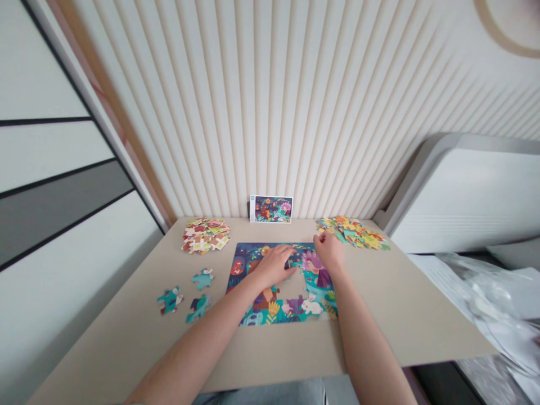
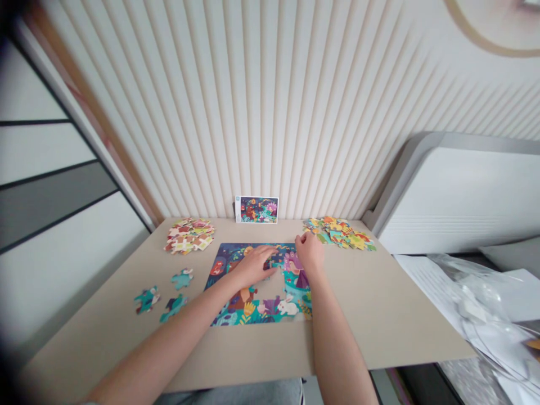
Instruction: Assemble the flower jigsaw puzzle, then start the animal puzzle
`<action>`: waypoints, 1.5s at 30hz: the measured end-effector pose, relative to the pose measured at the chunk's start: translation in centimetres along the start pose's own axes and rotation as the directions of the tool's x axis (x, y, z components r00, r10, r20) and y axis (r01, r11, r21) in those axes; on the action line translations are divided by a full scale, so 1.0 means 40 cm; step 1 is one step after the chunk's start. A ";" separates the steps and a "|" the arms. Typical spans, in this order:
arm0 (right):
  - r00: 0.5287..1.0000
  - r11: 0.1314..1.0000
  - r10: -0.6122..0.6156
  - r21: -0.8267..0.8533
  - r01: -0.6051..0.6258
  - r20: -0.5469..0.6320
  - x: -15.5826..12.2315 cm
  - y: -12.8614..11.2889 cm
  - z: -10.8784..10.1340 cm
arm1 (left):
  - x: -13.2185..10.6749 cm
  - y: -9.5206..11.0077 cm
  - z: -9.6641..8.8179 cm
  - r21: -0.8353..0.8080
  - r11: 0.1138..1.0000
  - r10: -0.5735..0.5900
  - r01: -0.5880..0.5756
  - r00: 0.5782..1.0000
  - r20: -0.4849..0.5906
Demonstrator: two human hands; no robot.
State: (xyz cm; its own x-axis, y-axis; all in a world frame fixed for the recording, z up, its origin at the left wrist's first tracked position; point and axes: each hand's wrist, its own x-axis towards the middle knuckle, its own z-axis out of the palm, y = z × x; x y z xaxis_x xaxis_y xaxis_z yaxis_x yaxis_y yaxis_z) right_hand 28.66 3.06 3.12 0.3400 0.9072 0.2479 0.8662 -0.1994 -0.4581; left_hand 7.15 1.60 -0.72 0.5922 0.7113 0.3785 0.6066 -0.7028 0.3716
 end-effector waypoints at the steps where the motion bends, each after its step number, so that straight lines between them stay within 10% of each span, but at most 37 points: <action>1: 1.000 1.000 -0.004 0.005 0.004 0.001 -0.001 -0.001 0.000 | -0.004 -0.004 0.000 -0.002 1.000 -0.003 0.003 1.000 -0.007; 45: 0.998 0.999 -0.049 -0.018 0.050 0.044 -0.008 0.004 0.032 | -0.014 0.011 0.001 0.158 0.987 0.008 -0.001 0.999 -0.042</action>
State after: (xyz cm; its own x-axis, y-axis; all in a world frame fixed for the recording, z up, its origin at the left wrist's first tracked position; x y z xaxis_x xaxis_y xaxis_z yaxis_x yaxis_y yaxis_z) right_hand 28.24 3.22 1.88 0.2811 0.9311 0.2324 0.8884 -0.1609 -0.4300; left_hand 7.10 0.89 -0.83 0.5739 0.7049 0.4169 0.6822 -0.6931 0.2329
